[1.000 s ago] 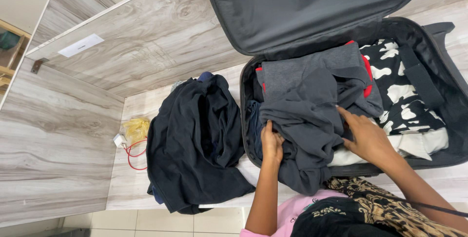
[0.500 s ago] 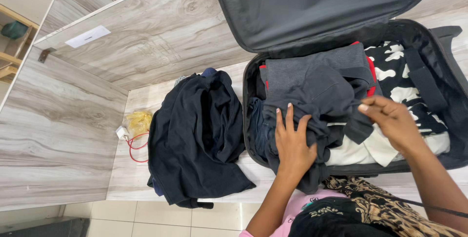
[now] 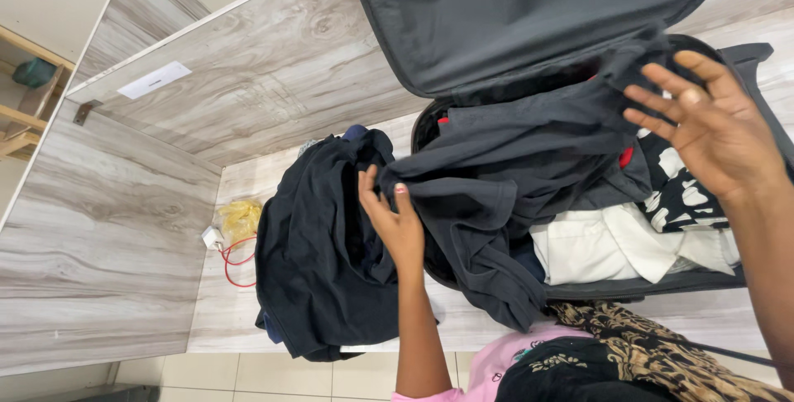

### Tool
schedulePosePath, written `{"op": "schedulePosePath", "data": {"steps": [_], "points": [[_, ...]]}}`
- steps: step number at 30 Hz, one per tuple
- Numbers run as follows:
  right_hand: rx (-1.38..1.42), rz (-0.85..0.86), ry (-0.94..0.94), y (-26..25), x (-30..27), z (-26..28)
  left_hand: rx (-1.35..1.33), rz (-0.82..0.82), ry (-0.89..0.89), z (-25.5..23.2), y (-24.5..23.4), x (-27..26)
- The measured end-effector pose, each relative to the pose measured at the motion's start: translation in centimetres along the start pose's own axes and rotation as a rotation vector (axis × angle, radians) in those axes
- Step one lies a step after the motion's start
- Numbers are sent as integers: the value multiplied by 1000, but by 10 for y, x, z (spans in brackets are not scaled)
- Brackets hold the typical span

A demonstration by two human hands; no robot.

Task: The person folds and packs various clothing items, including black pants, a dark polo shirt, and a red jacket, into an open suitcase. They arrange the clothes by hand, smoothing and stacking them inside the luggage.

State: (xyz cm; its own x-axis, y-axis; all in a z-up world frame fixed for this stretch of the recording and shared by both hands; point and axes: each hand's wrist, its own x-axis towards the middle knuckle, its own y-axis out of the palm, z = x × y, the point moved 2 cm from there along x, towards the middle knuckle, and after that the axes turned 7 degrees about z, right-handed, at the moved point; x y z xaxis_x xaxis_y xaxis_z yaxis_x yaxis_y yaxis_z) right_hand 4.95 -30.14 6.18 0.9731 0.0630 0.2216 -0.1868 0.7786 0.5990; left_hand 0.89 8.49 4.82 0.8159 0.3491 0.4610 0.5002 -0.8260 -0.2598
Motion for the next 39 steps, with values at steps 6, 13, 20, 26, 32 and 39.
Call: {"op": "schedulePosePath", "data": {"steps": [6,13,20,26,32,39], "points": [[-597,90,116,-9,-10,-52,198,422,81,-13,52,-56],[-1642,299,92,2,-37,-140,473,650,195,16,106,-83],[-1618,68,16,-20,-40,-147,310,421,220,38,101,-83],[-794,-8,-199,-45,-36,-131,171,193,139,49,86,-78],[-948,-210,-518,-82,-50,-86,287,237,265,22,80,-78],[-1149,-406,-433,-74,-37,-31,359,503,231,-5,97,-92]]}}
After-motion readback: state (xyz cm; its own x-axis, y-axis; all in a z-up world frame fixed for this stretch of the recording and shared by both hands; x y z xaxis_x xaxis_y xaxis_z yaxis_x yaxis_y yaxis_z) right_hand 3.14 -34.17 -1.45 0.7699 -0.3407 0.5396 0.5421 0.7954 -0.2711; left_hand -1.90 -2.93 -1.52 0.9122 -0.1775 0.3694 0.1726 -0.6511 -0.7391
